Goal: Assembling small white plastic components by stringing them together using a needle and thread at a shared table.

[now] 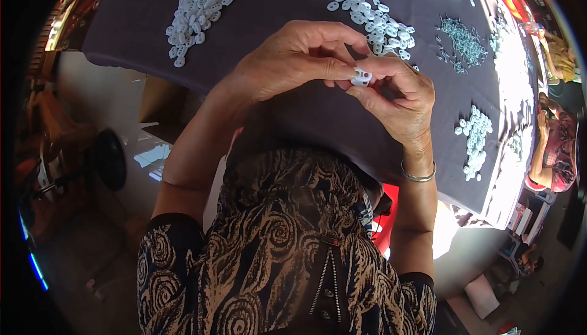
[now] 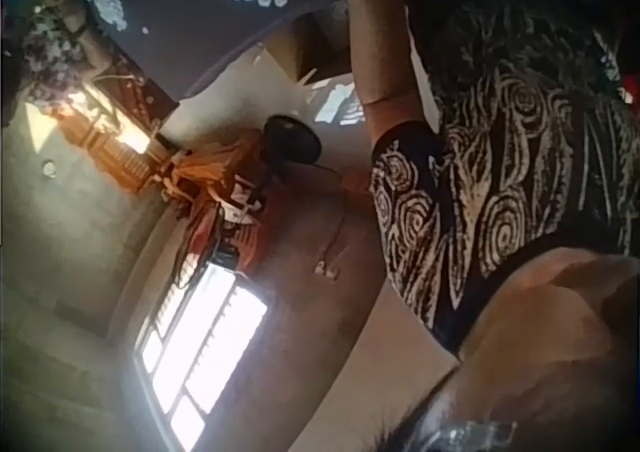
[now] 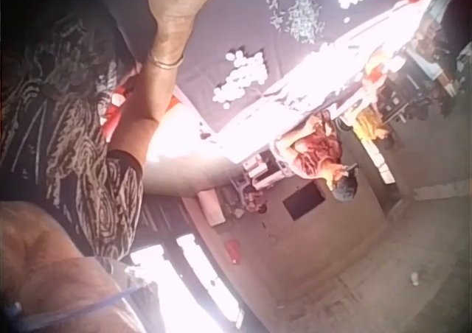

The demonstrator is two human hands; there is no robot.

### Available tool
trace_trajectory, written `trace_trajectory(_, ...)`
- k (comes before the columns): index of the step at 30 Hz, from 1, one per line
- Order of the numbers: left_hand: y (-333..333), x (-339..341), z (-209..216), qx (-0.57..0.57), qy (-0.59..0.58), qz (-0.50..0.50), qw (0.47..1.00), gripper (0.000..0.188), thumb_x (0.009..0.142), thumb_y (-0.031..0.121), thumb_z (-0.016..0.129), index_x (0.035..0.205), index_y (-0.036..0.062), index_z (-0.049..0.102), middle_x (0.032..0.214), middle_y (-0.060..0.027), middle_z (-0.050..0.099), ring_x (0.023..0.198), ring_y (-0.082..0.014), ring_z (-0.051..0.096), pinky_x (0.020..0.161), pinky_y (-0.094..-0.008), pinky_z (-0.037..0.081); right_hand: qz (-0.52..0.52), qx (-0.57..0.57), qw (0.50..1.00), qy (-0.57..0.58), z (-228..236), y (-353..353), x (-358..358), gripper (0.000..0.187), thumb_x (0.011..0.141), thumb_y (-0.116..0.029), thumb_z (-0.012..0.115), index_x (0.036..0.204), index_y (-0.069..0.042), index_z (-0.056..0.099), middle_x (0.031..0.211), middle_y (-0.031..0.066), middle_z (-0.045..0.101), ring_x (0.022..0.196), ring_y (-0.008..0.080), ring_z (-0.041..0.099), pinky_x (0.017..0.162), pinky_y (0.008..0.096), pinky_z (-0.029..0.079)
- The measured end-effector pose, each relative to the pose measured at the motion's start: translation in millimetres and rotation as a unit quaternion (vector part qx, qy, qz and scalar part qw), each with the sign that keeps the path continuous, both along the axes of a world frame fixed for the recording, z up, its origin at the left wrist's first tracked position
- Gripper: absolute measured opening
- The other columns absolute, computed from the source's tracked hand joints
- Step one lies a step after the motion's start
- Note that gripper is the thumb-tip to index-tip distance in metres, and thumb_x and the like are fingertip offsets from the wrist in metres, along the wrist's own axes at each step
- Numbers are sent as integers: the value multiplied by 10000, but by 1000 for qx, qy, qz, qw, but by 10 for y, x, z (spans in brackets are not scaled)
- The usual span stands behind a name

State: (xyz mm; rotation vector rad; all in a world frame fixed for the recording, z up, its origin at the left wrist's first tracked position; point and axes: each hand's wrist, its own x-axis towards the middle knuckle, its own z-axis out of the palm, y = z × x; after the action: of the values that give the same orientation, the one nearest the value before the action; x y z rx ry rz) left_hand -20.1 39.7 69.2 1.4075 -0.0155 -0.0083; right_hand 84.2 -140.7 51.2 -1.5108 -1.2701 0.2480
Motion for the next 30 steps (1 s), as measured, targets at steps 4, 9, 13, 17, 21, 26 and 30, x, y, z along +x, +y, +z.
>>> trace_trajectory(4,6,-9,-21,-16,0,-16,1000,304,841,42,642,1137,-5,592,812,-50,661,754,-93,612,712,-230,485,1,0,1000,7,41,11,-54,268,710,71,751,947,24,635,917,67,661,770,126,639,638,232,530)
trace_trajectory(9,39,-14,-17,0,-14,-43,999,284,858,36,609,1136,-15,583,863,-83,656,763,-118,626,705,-238,509,-1,32,999,-9,134,60,-91,261,666,20,793,861,-66,643,765,15,675,681,94,668,574,204,534)
trace_trajectory(13,22,-20,19,-19,16,-41,999,282,840,48,636,1110,-23,593,794,-45,647,727,-99,611,707,-234,496,6,21,1000,8,148,67,-118,240,675,20,789,840,-64,636,763,8,675,696,98,677,586,202,541)
trace_trajectory(17,21,-26,6,-31,39,-31,998,259,849,67,638,1091,-16,600,803,-45,643,731,-99,606,699,-233,496,-24,10,1000,-5,56,73,-103,232,677,-3,798,819,-65,625,748,-1,667,659,84,660,572,201,530)
trace_trajectory(21,17,-14,-6,-37,41,-23,998,232,853,84,644,1064,-8,611,808,-40,640,739,-98,602,694,-230,496,-45,15,999,-5,46,80,-107,233,677,-14,802,819,-68,625,724,-7,651,621,78,638,558,206,520)
trace_trajectory(26,36,-25,17,-30,43,-33,998,212,861,92,635,1046,-9,615,863,-51,645,753,-103,611,704,-230,503,-6,-23,1000,-15,8,2,-51,244,728,76,737,941,17,633,877,45,662,758,106,640,649,221,542)
trace_trajectory(30,41,-24,-2,-7,7,-36,999,181,843,63,657,1006,-2,613,834,-35,632,737,-89,591,697,-222,487,-47,35,998,15,-21,103,-144,253,688,12,779,862,-72,616,740,-1,648,618,76,635,529,206,510)
